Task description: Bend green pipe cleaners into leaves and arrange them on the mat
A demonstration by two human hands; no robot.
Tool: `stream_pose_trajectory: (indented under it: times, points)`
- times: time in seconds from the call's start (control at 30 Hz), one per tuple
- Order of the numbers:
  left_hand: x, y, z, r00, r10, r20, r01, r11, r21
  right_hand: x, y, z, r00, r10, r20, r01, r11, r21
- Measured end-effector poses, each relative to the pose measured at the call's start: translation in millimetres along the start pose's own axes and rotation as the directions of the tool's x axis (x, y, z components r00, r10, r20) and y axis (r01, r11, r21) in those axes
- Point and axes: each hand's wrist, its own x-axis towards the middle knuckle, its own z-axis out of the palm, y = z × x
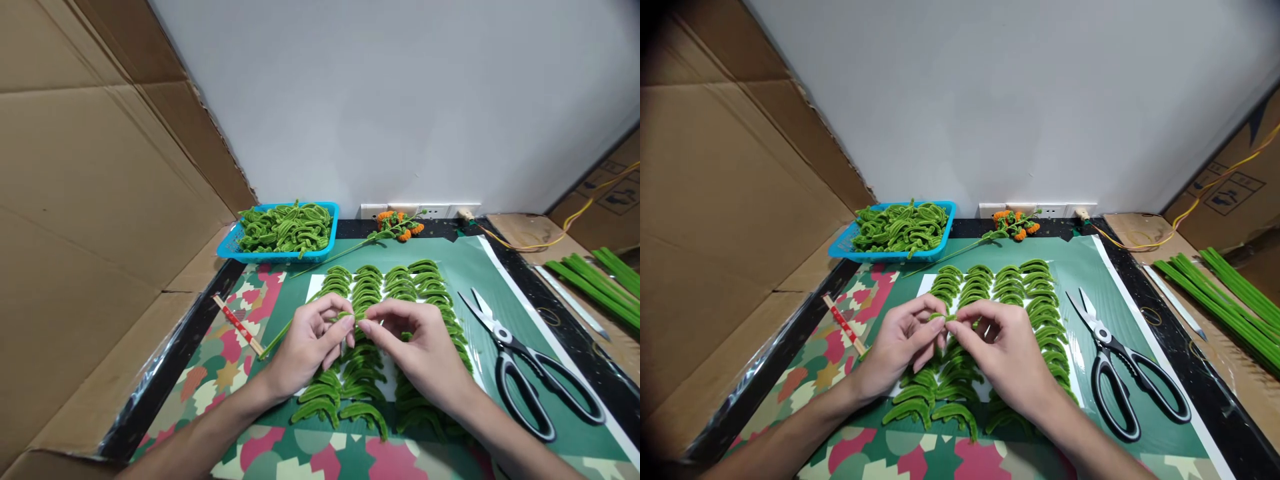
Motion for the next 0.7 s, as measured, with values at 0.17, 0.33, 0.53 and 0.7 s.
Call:
stream_pose_trajectory:
  times: [0.17,0.33,0.53,0.7]
  points:
    - [2.6,-1.0,-3.9,1.000,-0.013,0.024,0.015,0.994,-0.108,-1.5,6.6,-5.7,0.947,-0.318,0.041,0.319,0.921,-0.222]
    - [2.9,1.7,-2.0,0.996,-0.061,0.059,0.067,0.993,-0.095,-4.7,16.0,-10.7,0.739,-0.642,0.204,0.613,0.514,-0.599]
    - [0.7,6.0,-1.3,0.990,-0.086,0.110,0.096,0.991,-0.091,-3.0,11.3,-20.2,0.578,-0.723,0.379,0.708,0.213,-0.674]
    - [1.4,5.1,-2.2,0.983,-0.110,0.149,0.129,0.984,-0.121,-0.1,9.0,-20.3,0.538,-0.729,0.423,0.722,0.139,-0.678]
